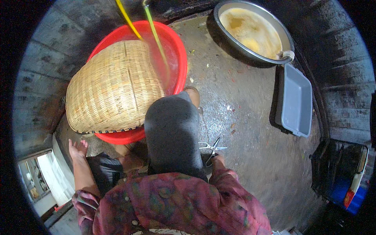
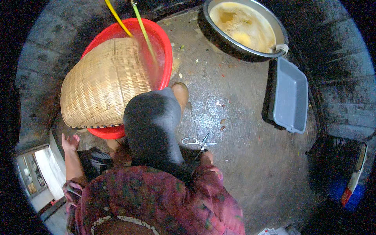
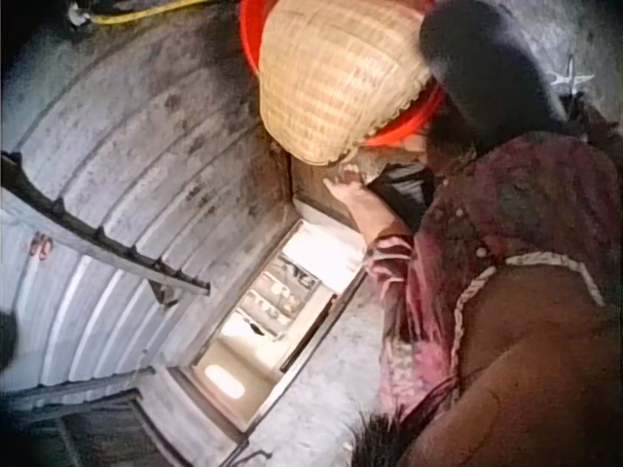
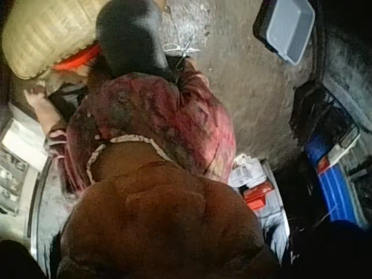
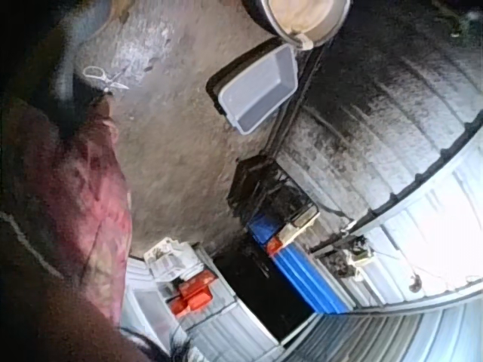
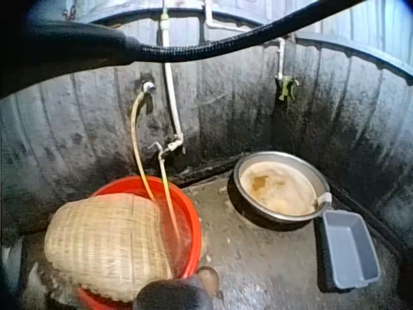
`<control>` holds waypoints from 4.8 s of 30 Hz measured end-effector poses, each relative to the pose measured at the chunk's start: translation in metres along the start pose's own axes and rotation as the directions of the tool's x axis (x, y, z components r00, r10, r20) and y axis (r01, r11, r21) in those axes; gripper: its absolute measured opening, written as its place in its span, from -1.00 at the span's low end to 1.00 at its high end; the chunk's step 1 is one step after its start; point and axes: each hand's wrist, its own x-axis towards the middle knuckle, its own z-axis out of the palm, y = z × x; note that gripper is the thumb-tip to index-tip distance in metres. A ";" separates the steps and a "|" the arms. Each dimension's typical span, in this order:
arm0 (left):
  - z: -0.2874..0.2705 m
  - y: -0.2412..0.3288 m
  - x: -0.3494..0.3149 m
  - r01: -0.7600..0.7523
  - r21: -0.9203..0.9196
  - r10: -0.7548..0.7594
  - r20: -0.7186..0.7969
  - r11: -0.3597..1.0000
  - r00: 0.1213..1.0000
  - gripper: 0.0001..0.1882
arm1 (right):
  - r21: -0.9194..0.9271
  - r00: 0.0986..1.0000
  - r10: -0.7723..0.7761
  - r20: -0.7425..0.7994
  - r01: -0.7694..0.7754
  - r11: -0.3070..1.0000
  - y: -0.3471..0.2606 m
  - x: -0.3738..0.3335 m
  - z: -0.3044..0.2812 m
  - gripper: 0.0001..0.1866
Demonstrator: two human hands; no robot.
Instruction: The person sits on the floor and uses scissors to scrape the inside of a woven basket held over a red basin. The person repeatedly dips the basket into the water and scrapes the surface with the scissors, then flips the basket to scrape the exterior.
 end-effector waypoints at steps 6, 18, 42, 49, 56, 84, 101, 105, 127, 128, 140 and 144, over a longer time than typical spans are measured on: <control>0.014 0.004 -0.027 -0.049 -0.011 0.050 0.060 0.999 0.997 -0.08 | -0.028 0.968 -0.248 0.023 0.249 0.968 0.002 -0.003 -0.005 -0.64; 0.047 0.011 -0.068 -0.276 -0.028 0.271 0.307 0.961 0.912 -0.70 | 0.470 0.884 -0.303 -0.355 0.449 0.760 0.002 0.001 -0.050 -0.80; 0.097 -0.016 -0.175 -0.240 -0.033 0.091 0.967 0.970 0.237 -0.57 | 0.759 -0.111 -0.957 -0.266 0.588 -0.279 -0.275 -0.504 -0.190 -0.90; 0.073 -0.036 -0.206 0.128 -0.070 0.020 0.933 0.989 0.359 -0.71 | 0.725 -0.114 -0.964 -0.240 0.640 -0.256 -0.282 -0.510 -0.111 -0.90; 0.072 -0.051 -0.178 -0.079 -0.048 0.075 0.916 0.996 0.395 -0.62 | 0.938 -0.019 -0.998 -0.056 0.341 -0.059 -0.279 -0.492 -0.091 -0.76; 0.072 -0.065 -0.101 -0.471 0.309 -0.184 0.938 0.826 0.293 -0.75 | -0.158 -0.266 -0.469 -0.842 0.953 -0.257 -0.440 -0.423 -0.078 -0.77; 0.065 -0.056 -0.117 -0.749 0.315 -0.186 0.949 0.582 0.255 -0.68 | -0.351 0.175 -0.958 -0.227 0.903 0.248 -0.433 -0.424 -0.096 -0.69; 0.051 -0.057 -0.112 -0.751 0.322 -0.199 0.947 0.576 0.253 -0.68 | -0.188 -0.356 -0.577 -0.735 0.925 -0.331 -0.422 -0.509 -0.175 -0.88; 0.028 0.001 0.156 0.047 -0.412 0.093 0.314 0.910 0.945 -0.53 | 0.777 0.435 -0.896 -0.083 0.591 0.215 -0.382 -0.400 -0.142 -0.92; 0.030 0.001 0.150 0.163 -0.435 0.100 0.522 0.886 0.847 -0.57 | 0.742 0.437 -0.895 -0.092 0.629 0.231 -0.378 -0.394 -0.146 -0.92; 0.027 0.119 -0.016 -0.091 -0.429 0.254 0.340 0.899 0.906 -0.61 | 0.644 0.420 -0.831 -0.364 0.758 0.101 -0.349 -0.391 -0.168 -0.91; -0.037 0.141 0.037 -0.179 -0.437 0.285 0.192 0.881 0.939 -0.61 | 0.396 0.387 -0.808 -0.443 0.894 0.210 -0.351 -0.407 -0.175 -0.80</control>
